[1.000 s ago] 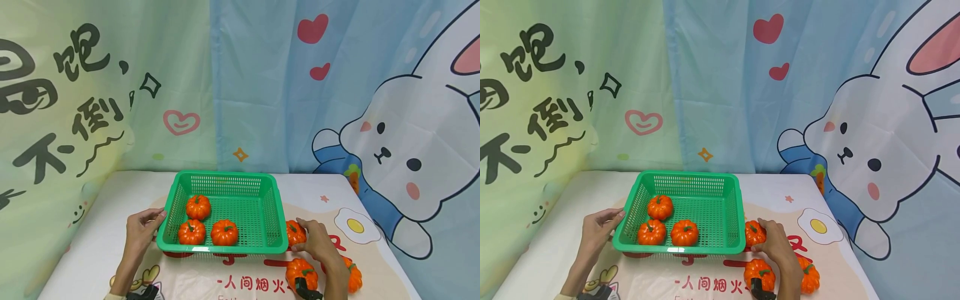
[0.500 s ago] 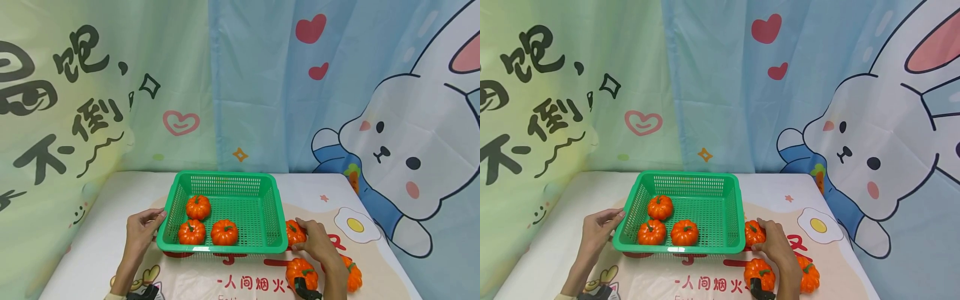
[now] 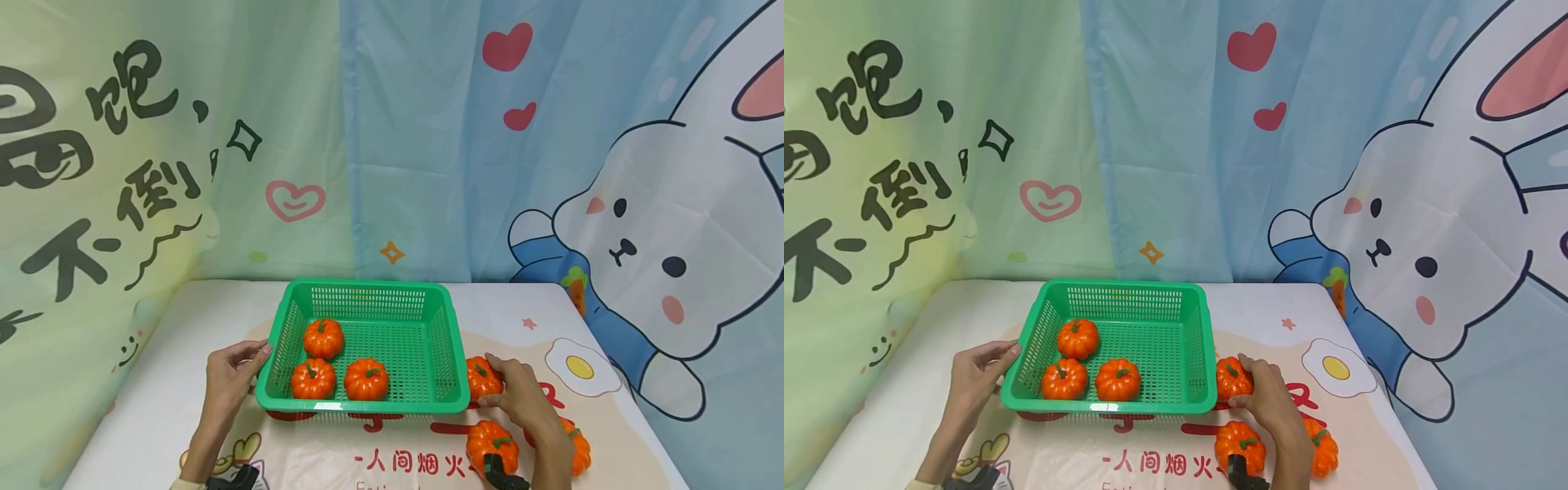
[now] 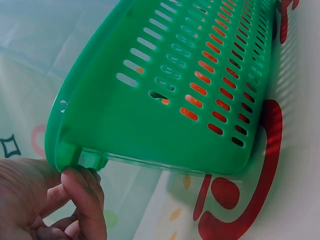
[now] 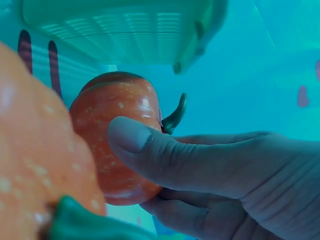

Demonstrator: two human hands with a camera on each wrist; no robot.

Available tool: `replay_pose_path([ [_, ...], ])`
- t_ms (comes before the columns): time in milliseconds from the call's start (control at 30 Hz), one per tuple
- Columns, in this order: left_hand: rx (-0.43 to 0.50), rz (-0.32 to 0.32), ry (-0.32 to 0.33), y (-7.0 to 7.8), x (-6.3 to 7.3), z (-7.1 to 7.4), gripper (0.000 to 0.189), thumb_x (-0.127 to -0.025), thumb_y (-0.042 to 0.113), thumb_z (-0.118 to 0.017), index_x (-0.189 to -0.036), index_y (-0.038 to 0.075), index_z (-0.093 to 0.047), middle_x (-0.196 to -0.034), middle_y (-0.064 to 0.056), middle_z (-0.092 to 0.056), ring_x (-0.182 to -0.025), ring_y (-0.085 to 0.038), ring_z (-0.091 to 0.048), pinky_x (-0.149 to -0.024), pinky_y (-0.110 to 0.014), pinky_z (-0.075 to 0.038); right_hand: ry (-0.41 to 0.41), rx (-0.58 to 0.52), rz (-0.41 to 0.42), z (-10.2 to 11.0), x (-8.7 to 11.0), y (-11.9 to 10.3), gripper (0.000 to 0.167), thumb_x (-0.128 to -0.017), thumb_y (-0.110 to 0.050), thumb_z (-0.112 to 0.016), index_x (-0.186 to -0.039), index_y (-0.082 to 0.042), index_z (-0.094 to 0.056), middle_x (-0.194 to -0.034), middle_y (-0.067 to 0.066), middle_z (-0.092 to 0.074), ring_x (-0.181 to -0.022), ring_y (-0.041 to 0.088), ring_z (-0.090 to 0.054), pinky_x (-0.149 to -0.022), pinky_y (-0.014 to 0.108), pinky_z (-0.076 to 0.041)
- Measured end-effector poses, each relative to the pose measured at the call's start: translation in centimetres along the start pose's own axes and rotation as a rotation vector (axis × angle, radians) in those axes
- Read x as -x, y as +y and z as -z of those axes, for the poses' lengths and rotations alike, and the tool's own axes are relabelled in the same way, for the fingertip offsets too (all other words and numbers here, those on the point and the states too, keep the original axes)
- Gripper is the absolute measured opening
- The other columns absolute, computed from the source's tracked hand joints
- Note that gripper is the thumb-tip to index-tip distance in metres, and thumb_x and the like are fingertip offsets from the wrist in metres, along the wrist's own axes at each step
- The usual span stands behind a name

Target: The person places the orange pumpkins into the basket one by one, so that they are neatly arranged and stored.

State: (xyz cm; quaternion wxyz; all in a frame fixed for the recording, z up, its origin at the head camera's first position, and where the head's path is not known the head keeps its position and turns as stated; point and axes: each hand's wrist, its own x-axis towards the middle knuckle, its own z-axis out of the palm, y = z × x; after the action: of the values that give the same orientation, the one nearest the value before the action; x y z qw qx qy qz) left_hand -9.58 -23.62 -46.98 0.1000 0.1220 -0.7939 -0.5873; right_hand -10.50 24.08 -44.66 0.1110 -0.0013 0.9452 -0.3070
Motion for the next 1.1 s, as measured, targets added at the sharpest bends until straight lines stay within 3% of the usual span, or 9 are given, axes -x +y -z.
replay_pose_path([
  [500, 0.012, 0.013, 0.004, -0.1, 0.0, 0.0, 0.029, -0.104, 0.017, -0.077, -0.124, -0.004, -0.079, -0.088, -0.001, -0.08, -0.061, -0.006, -0.07, -0.047, -0.027, -0.06, 0.027, 0.021, 0.048, 1.3, 1.1, -0.8, 0.088, -0.086, -0.014, -0.093, -0.161, 0.002, -0.049, -0.146, 0.027, -0.067, -0.132, 0.045, -0.064, -0.111, 0.061, -0.059],
  [733, 0.012, 0.004, 0.006, -0.1, 0.0, 0.0, 0.029, -0.104, 0.017, -0.077, -0.124, -0.004, -0.079, -0.089, -0.004, -0.081, -0.061, -0.006, -0.07, -0.046, -0.027, -0.06, 0.003, 0.026, -0.04, 1.7, 1.5, -1.2, 0.088, -0.087, -0.016, -0.092, -0.163, -0.002, -0.048, -0.15, 0.029, -0.06, -0.129, 0.044, -0.051, -0.105, 0.061, -0.06],
  [933, 0.016, 0.005, 0.003, -0.1, 0.0, 0.0, 0.028, -0.104, 0.016, -0.077, -0.125, -0.003, -0.079, -0.091, -0.006, -0.081, -0.062, -0.006, -0.071, -0.047, -0.027, -0.06, 0.017, 0.055, 0.027, 2.2, 1.7, -1.4, 0.088, -0.086, -0.013, -0.093, -0.16, 0.003, -0.049, -0.152, 0.031, -0.061, -0.131, 0.047, -0.06, -0.114, 0.065, -0.054],
  [1100, 0.013, 0.006, 0.002, 0.0, 0.0, 0.0, 0.028, -0.104, 0.015, -0.077, -0.124, -0.004, -0.079, -0.089, -0.004, -0.081, -0.061, -0.006, -0.07, -0.047, -0.027, -0.06, 0.018, 0.061, 0.016, 2.6, 2.0, -1.6, 0.088, -0.087, -0.012, -0.092, -0.162, 0.003, -0.047, -0.154, 0.031, -0.06, -0.132, 0.048, -0.057, -0.116, 0.068, -0.052],
])
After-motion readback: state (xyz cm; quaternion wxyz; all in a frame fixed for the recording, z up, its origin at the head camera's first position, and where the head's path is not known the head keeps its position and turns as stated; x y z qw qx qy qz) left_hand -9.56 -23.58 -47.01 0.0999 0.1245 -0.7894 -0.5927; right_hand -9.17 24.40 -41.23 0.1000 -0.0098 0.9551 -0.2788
